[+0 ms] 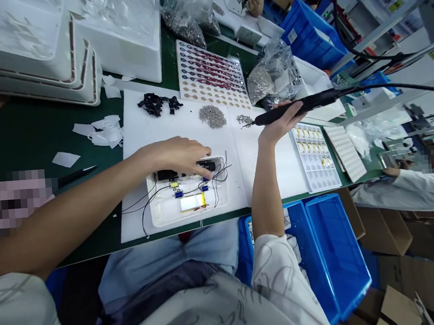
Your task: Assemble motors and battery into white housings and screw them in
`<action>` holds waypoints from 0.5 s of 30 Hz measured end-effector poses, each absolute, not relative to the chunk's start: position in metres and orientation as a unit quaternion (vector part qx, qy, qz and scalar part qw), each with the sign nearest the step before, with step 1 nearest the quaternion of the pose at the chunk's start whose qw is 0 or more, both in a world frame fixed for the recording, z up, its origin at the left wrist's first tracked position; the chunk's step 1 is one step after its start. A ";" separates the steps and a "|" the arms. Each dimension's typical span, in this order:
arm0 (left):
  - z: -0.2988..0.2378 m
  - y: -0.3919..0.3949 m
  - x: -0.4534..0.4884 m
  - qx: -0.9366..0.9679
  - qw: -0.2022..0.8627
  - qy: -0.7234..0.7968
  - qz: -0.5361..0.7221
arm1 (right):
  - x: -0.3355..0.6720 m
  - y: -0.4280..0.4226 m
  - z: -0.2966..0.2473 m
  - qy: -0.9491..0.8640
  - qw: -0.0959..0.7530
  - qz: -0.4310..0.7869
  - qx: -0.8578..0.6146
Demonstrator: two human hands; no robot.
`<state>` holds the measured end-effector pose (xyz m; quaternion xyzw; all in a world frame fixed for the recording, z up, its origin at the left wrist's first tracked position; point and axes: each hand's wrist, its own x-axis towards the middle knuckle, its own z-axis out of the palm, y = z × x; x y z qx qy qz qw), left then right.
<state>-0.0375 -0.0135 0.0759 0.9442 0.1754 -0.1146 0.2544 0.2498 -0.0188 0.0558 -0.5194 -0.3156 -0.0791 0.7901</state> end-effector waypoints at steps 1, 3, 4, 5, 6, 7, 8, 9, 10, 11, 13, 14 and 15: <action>0.078 -0.010 -0.040 0.943 0.262 0.186 -0.088 | 0.245 -0.024 0.063 -0.308 0.803 -0.070 -0.505; 0.083 -0.005 -0.043 0.939 0.265 0.220 0.003 | 0.230 -0.037 0.080 -0.302 0.830 -0.038 -0.467; 0.085 -0.005 -0.044 0.935 0.262 0.233 0.059 | 0.221 -0.045 0.089 -0.304 0.844 -0.018 -0.442; 0.086 -0.005 -0.044 0.929 0.260 0.236 0.115 | 0.210 -0.053 0.098 -0.307 0.855 0.002 -0.419; 0.086 -0.007 -0.042 0.923 0.263 0.229 0.165 | 0.199 -0.061 0.106 -0.312 0.862 0.017 -0.399; 0.086 -0.010 -0.040 0.916 0.273 0.212 0.203 | 0.187 -0.069 0.114 -0.316 0.868 0.031 -0.382; 0.084 -0.013 -0.037 0.910 0.286 0.192 0.232 | 0.176 -0.077 0.121 -0.319 0.872 0.042 -0.369; 0.082 -0.017 -0.034 0.905 0.300 0.172 0.249 | 0.165 -0.083 0.127 -0.321 0.874 0.049 -0.362; 0.080 -0.021 -0.031 0.900 0.311 0.157 0.260 | 0.156 -0.089 0.132 -0.322 0.874 0.056 -0.359; 0.077 -0.025 -0.028 0.897 0.319 0.148 0.267 | 0.148 -0.094 0.136 -0.322 0.873 0.060 -0.362; 0.073 -0.030 -0.023 0.894 0.326 0.137 0.274 | 0.136 -0.102 0.141 -0.325 0.866 0.064 -0.375; 0.071 -0.032 -0.021 0.894 0.328 0.133 0.276 | 0.133 -0.104 0.143 -0.327 0.864 0.063 -0.378; 0.070 -0.033 -0.020 0.892 0.332 0.128 0.278 | 0.130 -0.106 0.145 -0.327 0.865 0.061 -0.376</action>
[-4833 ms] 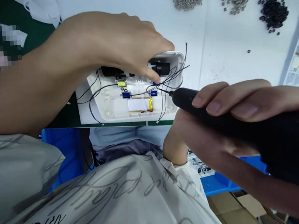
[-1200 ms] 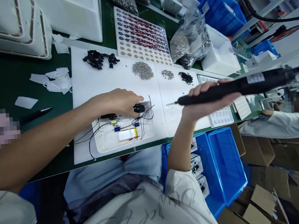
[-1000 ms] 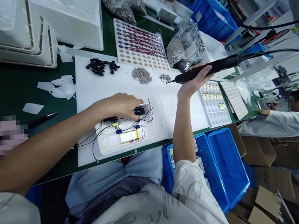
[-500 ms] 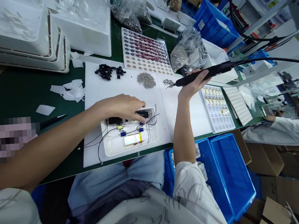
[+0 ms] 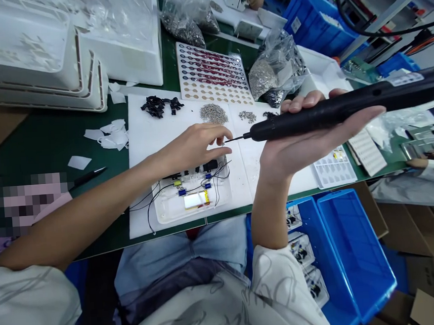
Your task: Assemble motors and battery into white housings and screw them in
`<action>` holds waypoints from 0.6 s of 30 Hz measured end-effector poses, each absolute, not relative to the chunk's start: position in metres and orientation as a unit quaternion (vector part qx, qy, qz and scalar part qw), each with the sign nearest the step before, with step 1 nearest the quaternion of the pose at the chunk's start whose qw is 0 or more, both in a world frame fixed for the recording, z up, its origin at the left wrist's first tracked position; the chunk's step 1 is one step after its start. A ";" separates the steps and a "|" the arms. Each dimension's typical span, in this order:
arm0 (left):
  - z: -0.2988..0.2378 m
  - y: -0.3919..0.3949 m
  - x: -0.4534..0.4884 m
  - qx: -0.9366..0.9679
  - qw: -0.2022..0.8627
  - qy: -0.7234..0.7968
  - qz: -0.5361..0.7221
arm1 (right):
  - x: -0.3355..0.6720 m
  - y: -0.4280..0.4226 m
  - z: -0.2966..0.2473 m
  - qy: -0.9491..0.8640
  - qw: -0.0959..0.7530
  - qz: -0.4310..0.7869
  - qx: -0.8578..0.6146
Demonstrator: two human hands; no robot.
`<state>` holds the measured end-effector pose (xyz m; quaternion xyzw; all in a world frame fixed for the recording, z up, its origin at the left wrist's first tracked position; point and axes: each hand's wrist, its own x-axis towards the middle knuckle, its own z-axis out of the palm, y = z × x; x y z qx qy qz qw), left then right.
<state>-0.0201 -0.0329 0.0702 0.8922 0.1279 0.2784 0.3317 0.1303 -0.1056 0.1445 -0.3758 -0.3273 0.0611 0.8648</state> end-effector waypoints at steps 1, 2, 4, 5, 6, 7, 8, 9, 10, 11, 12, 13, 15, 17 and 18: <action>0.070 -0.034 -0.019 0.889 0.338 0.123 0.282 | 0.129 -0.107 0.146 -0.326 0.868 0.061 -0.370; 0.070 -0.034 -0.019 0.885 0.348 0.119 0.286 | 0.128 -0.108 0.147 -0.322 0.873 0.061 -0.361; 0.072 -0.034 -0.019 0.866 0.388 0.113 0.295 | 0.128 -0.109 0.149 -0.313 0.884 0.065 -0.342; 0.073 -0.034 -0.019 0.853 0.414 0.112 0.297 | 0.129 -0.111 0.150 -0.311 0.888 0.067 -0.333; 0.074 -0.034 -0.019 0.839 0.441 0.113 0.298 | 0.130 -0.113 0.151 -0.311 0.891 0.068 -0.323; 0.075 -0.034 -0.019 0.825 0.467 0.117 0.296 | 0.130 -0.115 0.151 -0.314 0.894 0.069 -0.313; 0.075 -0.034 -0.019 0.812 0.491 0.125 0.291 | 0.131 -0.118 0.152 -0.318 0.894 0.073 -0.306; 0.075 -0.034 -0.019 0.799 0.512 0.136 0.284 | 0.131 -0.120 0.153 -0.321 0.894 0.079 -0.302; 0.076 -0.034 -0.019 0.788 0.531 0.149 0.274 | 0.131 -0.123 0.154 -0.320 0.894 0.082 -0.303; 0.076 -0.033 -0.019 0.776 0.549 0.165 0.263 | 0.130 -0.126 0.155 -0.315 0.895 0.082 -0.306; 0.076 -0.033 -0.019 0.763 0.565 0.183 0.256 | 0.129 -0.128 0.155 -0.310 0.896 0.078 -0.309; 0.076 -0.033 -0.019 0.749 0.580 0.200 0.252 | 0.127 -0.130 0.156 -0.304 0.897 0.071 -0.311; 0.077 -0.032 -0.018 0.715 0.608 0.231 0.257 | 0.125 -0.131 0.156 -0.302 0.898 0.056 -0.314; 0.079 -0.033 -0.017 0.669 0.647 0.251 0.266 | 0.122 -0.130 0.155 -0.307 0.894 0.050 -0.322; 0.080 -0.034 -0.016 0.642 0.672 0.257 0.265 | 0.121 -0.129 0.155 -0.310 0.892 0.048 -0.324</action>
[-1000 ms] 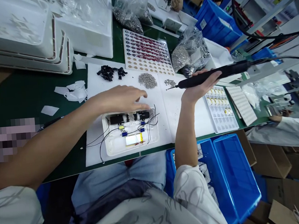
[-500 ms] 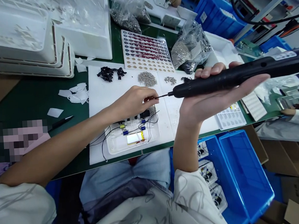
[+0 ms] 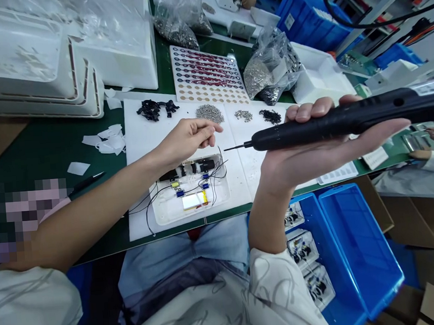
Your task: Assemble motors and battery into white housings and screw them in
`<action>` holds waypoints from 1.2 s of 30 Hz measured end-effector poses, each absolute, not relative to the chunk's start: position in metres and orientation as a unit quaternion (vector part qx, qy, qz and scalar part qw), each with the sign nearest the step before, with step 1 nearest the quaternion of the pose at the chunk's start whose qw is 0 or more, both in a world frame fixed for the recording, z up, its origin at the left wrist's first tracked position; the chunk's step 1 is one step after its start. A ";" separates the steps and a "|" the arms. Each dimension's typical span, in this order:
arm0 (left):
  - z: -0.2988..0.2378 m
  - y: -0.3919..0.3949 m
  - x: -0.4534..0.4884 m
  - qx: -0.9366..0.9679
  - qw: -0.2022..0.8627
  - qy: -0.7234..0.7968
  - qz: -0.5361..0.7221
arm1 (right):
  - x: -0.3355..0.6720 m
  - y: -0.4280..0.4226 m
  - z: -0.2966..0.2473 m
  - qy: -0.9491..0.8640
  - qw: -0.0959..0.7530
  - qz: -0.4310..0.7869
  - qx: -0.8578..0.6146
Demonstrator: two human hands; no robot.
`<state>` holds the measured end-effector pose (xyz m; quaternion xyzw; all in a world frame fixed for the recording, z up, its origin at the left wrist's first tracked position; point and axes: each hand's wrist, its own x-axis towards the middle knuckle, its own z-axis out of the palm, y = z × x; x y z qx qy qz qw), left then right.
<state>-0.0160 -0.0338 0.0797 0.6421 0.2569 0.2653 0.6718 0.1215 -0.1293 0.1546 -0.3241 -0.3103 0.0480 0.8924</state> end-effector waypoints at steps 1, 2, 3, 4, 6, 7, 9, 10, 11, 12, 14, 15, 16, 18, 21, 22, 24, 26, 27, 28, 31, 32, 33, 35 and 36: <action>0.080 -0.035 -0.015 0.614 0.698 0.261 0.261 | 0.121 -0.129 0.154 -0.312 0.892 0.045 -0.325; 0.081 -0.035 -0.014 0.586 0.721 0.266 0.256 | 0.120 -0.128 0.153 -0.312 0.892 0.042 -0.325; 0.081 -0.036 -0.013 0.561 0.741 0.271 0.249 | 0.119 -0.128 0.153 -0.314 0.892 0.038 -0.324; 0.082 -0.037 -0.012 0.540 0.757 0.276 0.244 | 0.117 -0.127 0.153 -0.314 0.892 0.036 -0.323; 0.082 -0.039 -0.010 0.509 0.781 0.276 0.234 | 0.114 -0.128 0.153 -0.309 0.894 0.038 -0.323; 0.081 -0.040 -0.010 0.495 0.793 0.272 0.230 | 0.113 -0.128 0.154 -0.304 0.895 0.042 -0.323; 0.081 -0.043 -0.009 0.463 0.817 0.258 0.226 | 0.110 -0.129 0.155 -0.297 0.898 0.048 -0.322; 0.081 -0.045 -0.009 0.444 0.829 0.253 0.227 | 0.109 -0.130 0.156 -0.295 0.899 0.045 -0.321; 0.081 -0.047 -0.008 0.426 0.839 0.251 0.230 | 0.107 -0.130 0.156 -0.298 0.899 0.041 -0.319; 0.081 -0.050 -0.007 0.408 0.846 0.251 0.235 | 0.106 -0.130 0.157 -0.299 0.900 0.031 -0.315; 0.081 -0.055 -0.005 0.380 0.855 0.249 0.250 | 0.103 -0.130 0.157 -0.302 0.899 0.009 -0.316; 0.080 -0.058 -0.004 0.370 0.857 0.247 0.258 | 0.101 -0.130 0.157 -0.302 0.899 -0.002 -0.318; 0.080 -0.060 -0.004 0.364 0.859 0.246 0.265 | 0.099 -0.130 0.157 -0.303 0.897 -0.013 -0.321; 0.078 -0.064 -0.002 0.357 0.857 0.248 0.275 | 0.095 -0.130 0.157 -0.308 0.894 -0.029 -0.323; 0.077 -0.068 -0.002 0.349 0.851 0.269 0.284 | 0.088 -0.128 0.156 -0.322 0.888 -0.043 -0.325; 0.077 -0.069 -0.002 0.347 0.850 0.274 0.287 | 0.086 -0.127 0.156 -0.324 0.886 -0.048 -0.330; 0.076 -0.071 -0.002 0.344 0.849 0.275 0.290 | 0.081 -0.125 0.158 -0.319 0.882 -0.065 -0.340; 0.076 -0.072 -0.001 0.344 0.851 0.270 0.291 | 0.077 -0.123 0.160 -0.306 0.885 -0.076 -0.343; 0.076 -0.073 -0.001 0.344 0.852 0.266 0.291 | 0.076 -0.121 0.161 -0.298 0.889 -0.078 -0.340; 0.076 -0.073 -0.001 0.344 0.853 0.263 0.291 | 0.075 -0.120 0.161 -0.290 0.891 -0.083 -0.340; 0.076 -0.074 -0.002 0.346 0.853 0.259 0.293 | 0.075 -0.118 0.155 -0.319 0.861 -0.113 -0.379; 0.077 -0.074 -0.002 0.347 0.852 0.259 0.293 | 0.076 -0.117 0.153 -0.338 0.844 -0.130 -0.396; 0.077 -0.074 -0.002 0.349 0.852 0.259 0.292 | 0.077 -0.116 0.150 -0.355 0.830 -0.144 -0.405; 0.077 -0.074 -0.002 0.351 0.853 0.257 0.288 | 0.078 -0.114 0.145 -0.365 0.829 -0.153 -0.396; 0.077 -0.074 -0.002 0.352 0.854 0.255 0.286 | 0.077 -0.114 0.144 -0.358 0.838 -0.151 -0.384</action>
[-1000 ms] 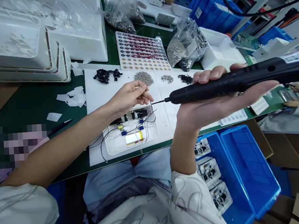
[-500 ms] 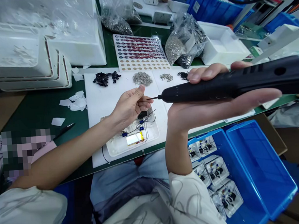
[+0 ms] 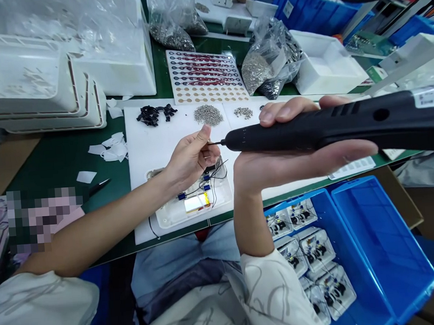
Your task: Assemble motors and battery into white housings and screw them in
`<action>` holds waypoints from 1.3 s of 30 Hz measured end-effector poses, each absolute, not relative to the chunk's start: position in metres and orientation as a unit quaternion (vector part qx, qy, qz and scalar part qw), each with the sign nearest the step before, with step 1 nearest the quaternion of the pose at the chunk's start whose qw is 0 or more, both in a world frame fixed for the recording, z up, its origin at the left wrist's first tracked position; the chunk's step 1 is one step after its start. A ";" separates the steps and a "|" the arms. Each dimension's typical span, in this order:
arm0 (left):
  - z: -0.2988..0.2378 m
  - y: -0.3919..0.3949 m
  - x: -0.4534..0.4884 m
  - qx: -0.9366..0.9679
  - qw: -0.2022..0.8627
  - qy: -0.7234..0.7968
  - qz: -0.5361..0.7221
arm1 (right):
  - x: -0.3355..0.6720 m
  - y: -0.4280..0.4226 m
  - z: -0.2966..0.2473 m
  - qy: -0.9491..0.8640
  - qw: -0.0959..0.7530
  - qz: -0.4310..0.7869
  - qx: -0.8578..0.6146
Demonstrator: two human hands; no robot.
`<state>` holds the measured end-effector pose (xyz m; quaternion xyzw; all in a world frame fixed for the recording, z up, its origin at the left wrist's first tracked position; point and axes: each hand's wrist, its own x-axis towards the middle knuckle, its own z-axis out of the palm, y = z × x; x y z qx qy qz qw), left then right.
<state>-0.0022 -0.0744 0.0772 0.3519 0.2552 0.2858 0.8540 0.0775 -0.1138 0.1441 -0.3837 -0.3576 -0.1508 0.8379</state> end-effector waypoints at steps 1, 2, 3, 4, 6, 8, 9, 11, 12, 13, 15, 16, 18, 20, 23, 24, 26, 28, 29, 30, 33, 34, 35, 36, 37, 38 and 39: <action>0.077 -0.074 -0.002 0.352 0.855 0.253 0.284 | 0.077 -0.113 0.144 -0.348 0.848 -0.144 -0.373; 0.077 -0.074 -0.002 0.352 0.856 0.251 0.283 | 0.076 -0.113 0.145 -0.341 0.856 -0.134 -0.365; 0.077 -0.074 -0.002 0.351 0.857 0.249 0.282 | 0.075 -0.113 0.146 -0.335 0.863 -0.123 -0.358; 0.076 -0.074 -0.002 0.351 0.859 0.246 0.282 | 0.075 -0.113 0.148 -0.331 0.869 -0.115 -0.350; 0.075 -0.074 -0.003 0.350 0.862 0.236 0.280 | 0.075 -0.112 0.151 -0.322 0.882 -0.101 -0.330; 0.075 -0.074 -0.003 0.351 0.866 0.225 0.277 | 0.076 -0.111 0.152 -0.317 0.892 -0.098 -0.309; 0.075 -0.074 -0.004 0.352 0.867 0.221 0.276 | 0.077 -0.110 0.152 -0.316 0.894 -0.100 -0.302; 0.074 -0.074 -0.004 0.355 0.867 0.217 0.275 | 0.079 -0.109 0.152 -0.322 0.893 -0.106 -0.297; 0.074 -0.074 -0.004 0.357 0.865 0.218 0.275 | 0.080 -0.110 0.151 -0.326 0.890 -0.108 -0.299; 0.074 -0.075 -0.004 0.361 0.864 0.219 0.275 | 0.080 -0.110 0.151 -0.330 0.888 -0.110 -0.301; 0.074 -0.075 -0.004 0.369 0.861 0.220 0.273 | 0.080 -0.112 0.150 -0.334 0.884 -0.110 -0.306; 0.074 -0.076 -0.004 0.374 0.858 0.221 0.274 | 0.079 -0.112 0.150 -0.336 0.883 -0.106 -0.311; 0.075 -0.076 -0.003 0.382 0.851 0.227 0.279 | 0.078 -0.113 0.151 -0.337 0.881 -0.102 -0.317; 0.077 -0.077 -0.003 0.384 0.843 0.241 0.290 | 0.077 -0.113 0.152 -0.332 0.880 -0.105 -0.322; 0.077 -0.077 -0.003 0.369 0.836 0.265 0.309 | 0.076 -0.113 0.153 -0.313 0.881 -0.120 -0.334; 0.077 -0.076 -0.003 0.360 0.836 0.268 0.316 | 0.076 -0.113 0.154 -0.306 0.880 -0.123 -0.341; 0.075 -0.076 -0.002 0.344 0.841 0.264 0.324 | 0.075 -0.115 0.155 -0.295 0.879 -0.121 -0.355; 0.073 -0.077 -0.001 0.338 0.845 0.259 0.323 | 0.074 -0.118 0.157 -0.290 0.880 -0.110 -0.360; 0.073 -0.077 -0.001 0.339 0.846 0.260 0.320 | 0.074 -0.119 0.158 -0.291 0.881 -0.105 -0.359; 0.073 -0.078 -0.001 0.342 0.845 0.263 0.316 | 0.073 -0.119 0.158 -0.291 0.883 -0.103 -0.355; 0.072 -0.079 0.000 0.348 0.843 0.266 0.312 | 0.072 -0.119 0.159 -0.297 0.886 -0.104 -0.342; 0.072 -0.079 0.000 0.347 0.845 0.261 0.313 | 0.072 -0.119 0.159 -0.297 0.886 -0.106 -0.339; 0.071 -0.079 0.000 0.345 0.847 0.255 0.315 | 0.073 -0.118 0.159 -0.297 0.886 -0.106 -0.339; 0.071 -0.079 0.000 0.343 0.849 0.249 0.317 | 0.074 -0.117 0.158 -0.296 0.886 -0.107 -0.340; 0.071 -0.079 0.000 0.341 0.850 0.246 0.318 | 0.075 -0.115 0.158 -0.295 0.887 -0.107 -0.339; 0.071 -0.080 0.000 0.342 0.849 0.246 0.318 | 0.076 -0.113 0.157 -0.294 0.889 -0.110 -0.333; 0.071 -0.080 0.000 0.343 0.848 0.249 0.318 | 0.079 -0.112 0.156 -0.294 0.894 -0.114 -0.319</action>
